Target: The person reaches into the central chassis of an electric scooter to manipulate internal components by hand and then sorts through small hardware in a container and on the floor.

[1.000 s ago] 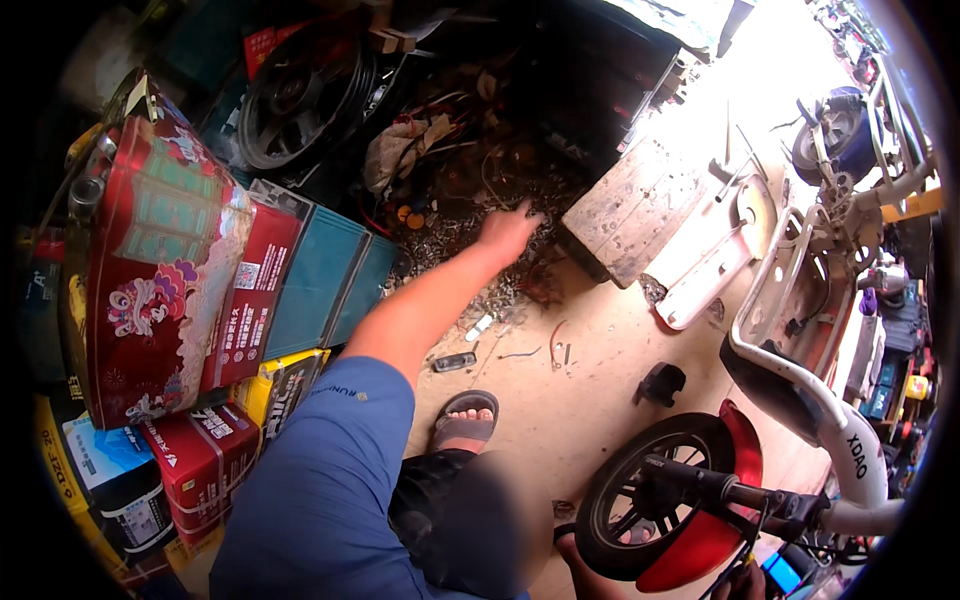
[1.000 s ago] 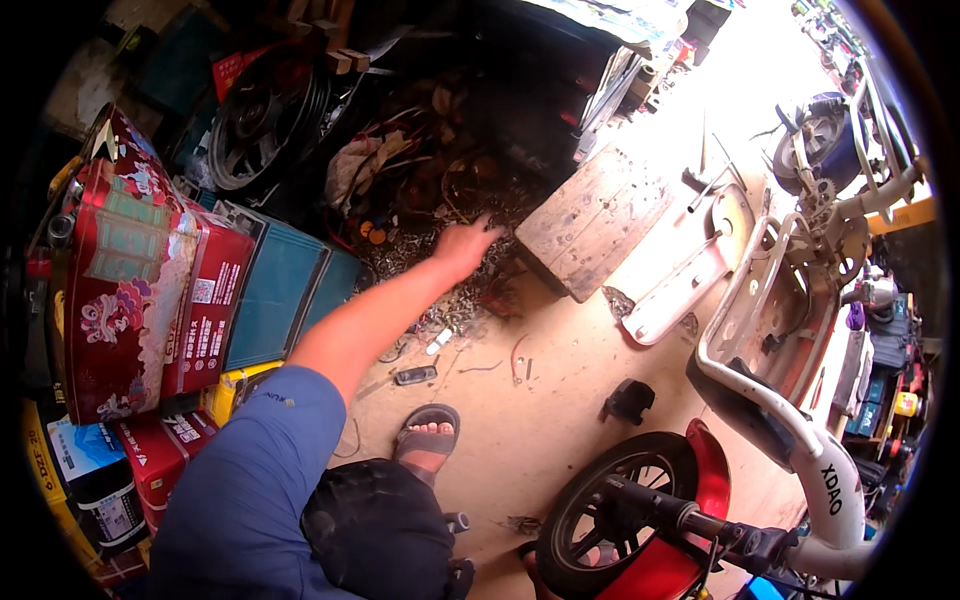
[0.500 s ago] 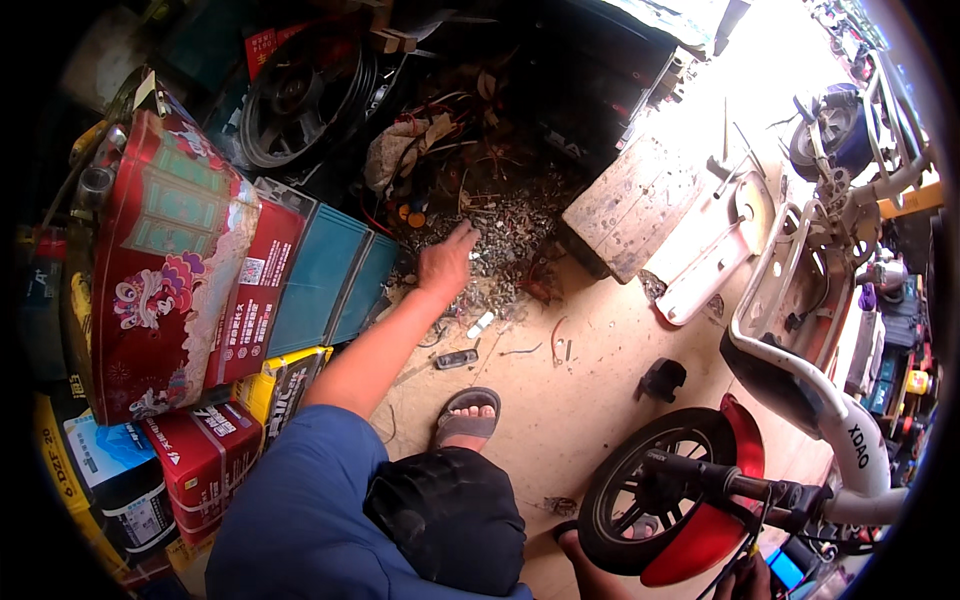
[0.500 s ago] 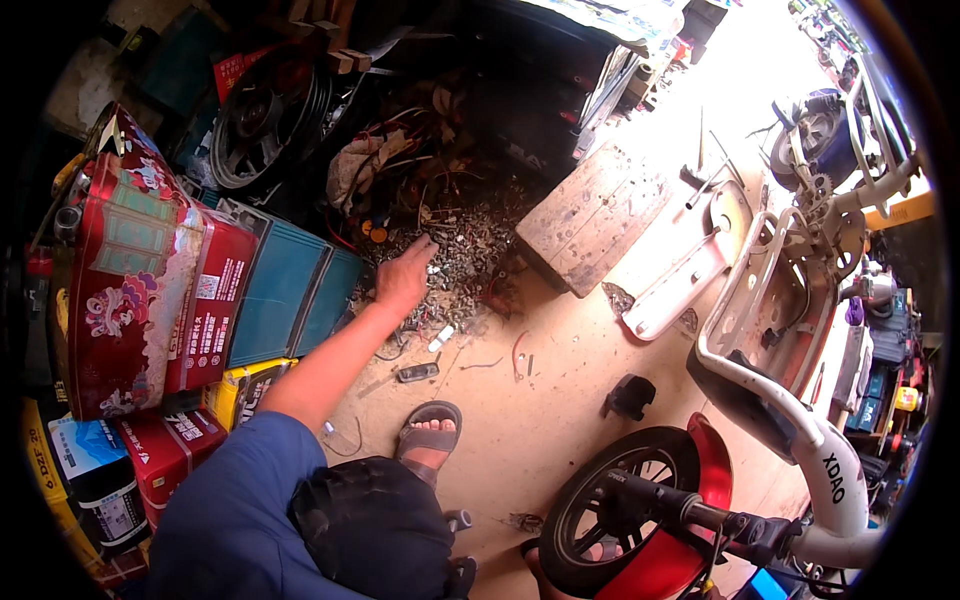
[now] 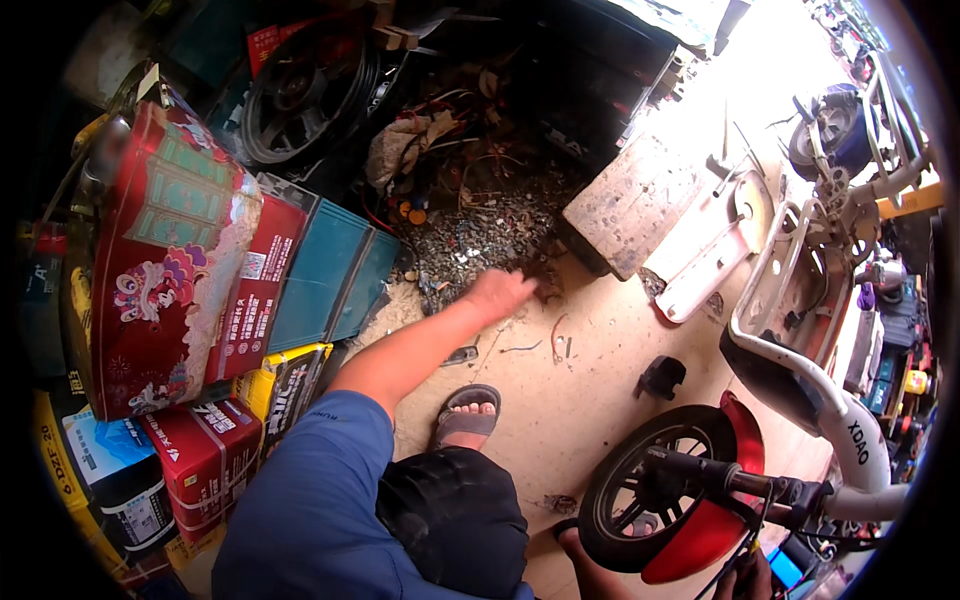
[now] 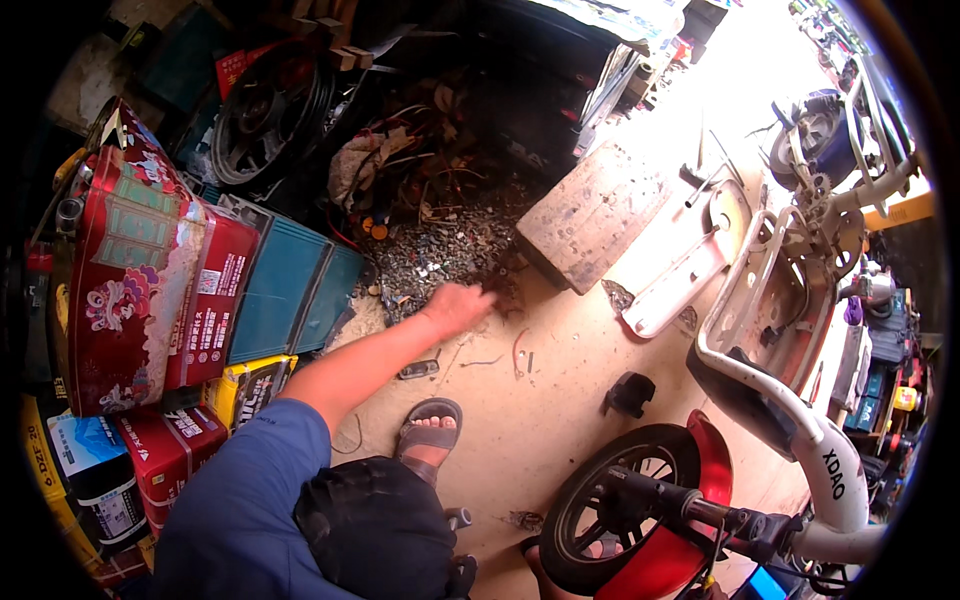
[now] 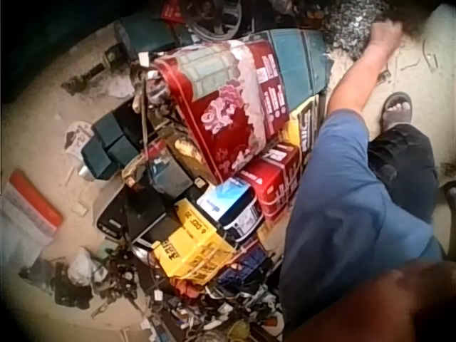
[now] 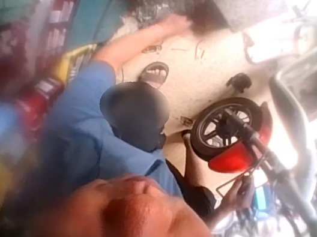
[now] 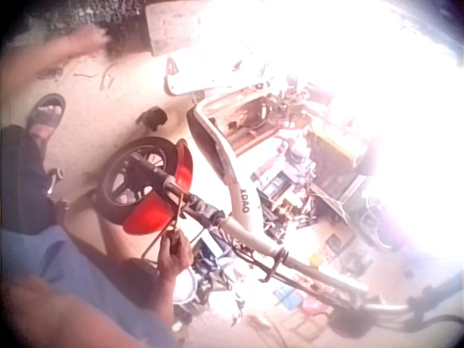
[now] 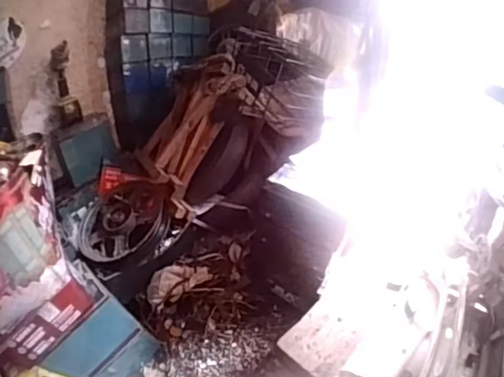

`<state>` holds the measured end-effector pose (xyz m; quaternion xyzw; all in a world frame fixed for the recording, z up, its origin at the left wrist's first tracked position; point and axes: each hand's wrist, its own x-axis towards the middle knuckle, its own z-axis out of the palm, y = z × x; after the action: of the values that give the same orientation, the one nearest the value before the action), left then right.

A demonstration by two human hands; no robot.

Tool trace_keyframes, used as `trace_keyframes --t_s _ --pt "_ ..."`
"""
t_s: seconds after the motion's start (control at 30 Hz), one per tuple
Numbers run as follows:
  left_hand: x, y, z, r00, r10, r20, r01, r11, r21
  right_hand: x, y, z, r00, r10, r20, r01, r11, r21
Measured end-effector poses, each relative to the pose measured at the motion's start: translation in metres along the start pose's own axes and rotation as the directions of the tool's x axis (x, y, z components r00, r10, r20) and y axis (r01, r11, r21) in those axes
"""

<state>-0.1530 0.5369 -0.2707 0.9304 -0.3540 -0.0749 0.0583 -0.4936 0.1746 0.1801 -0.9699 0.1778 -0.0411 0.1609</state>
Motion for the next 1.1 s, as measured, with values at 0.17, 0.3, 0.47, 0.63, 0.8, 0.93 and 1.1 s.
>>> trace_keyframes --t_s 0.17,0.3,0.47,0.63,0.8,0.93,1.1 --pt "0.008 -0.056 -0.021 0.972 -0.231 0.052 0.218 0.958 0.186 -0.001 -0.001 -0.005 0.999 0.005 0.041 -0.005 1.0 0.005" --pt "-0.001 -0.094 -0.026 0.911 -0.4 -0.1 0.411 0.9 0.147 0.001 0.0 -0.002 1.0 0.0 0.026 0.0 1.0 0.011" --pt "-0.021 -0.114 -0.035 0.782 -0.596 -0.182 0.599 0.799 -0.045 0.002 -0.002 -0.003 0.999 -0.033 0.011 0.033 0.999 -0.001" --pt "-0.047 -0.054 -0.057 0.718 -0.675 -0.169 0.62 0.731 -0.285 0.0 -0.002 -0.004 0.999 -0.047 0.002 0.047 0.999 0.008" --pt "-0.096 0.011 -0.021 0.839 -0.533 -0.112 0.416 0.761 -0.498 0.001 -0.002 -0.005 0.999 -0.013 0.03 0.013 1.0 -0.002" --pt "-0.092 0.053 -0.017 0.774 -0.458 0.438 0.565 0.186 -0.804 -0.001 0.003 -0.004 0.999 -0.032 0.024 0.032 0.999 -0.014" --pt "-0.07 0.07 -0.014 0.742 -0.331 0.584 0.533 -0.237 -0.812 -0.002 0.005 -0.004 0.999 -0.038 0.02 0.038 0.999 0.005"
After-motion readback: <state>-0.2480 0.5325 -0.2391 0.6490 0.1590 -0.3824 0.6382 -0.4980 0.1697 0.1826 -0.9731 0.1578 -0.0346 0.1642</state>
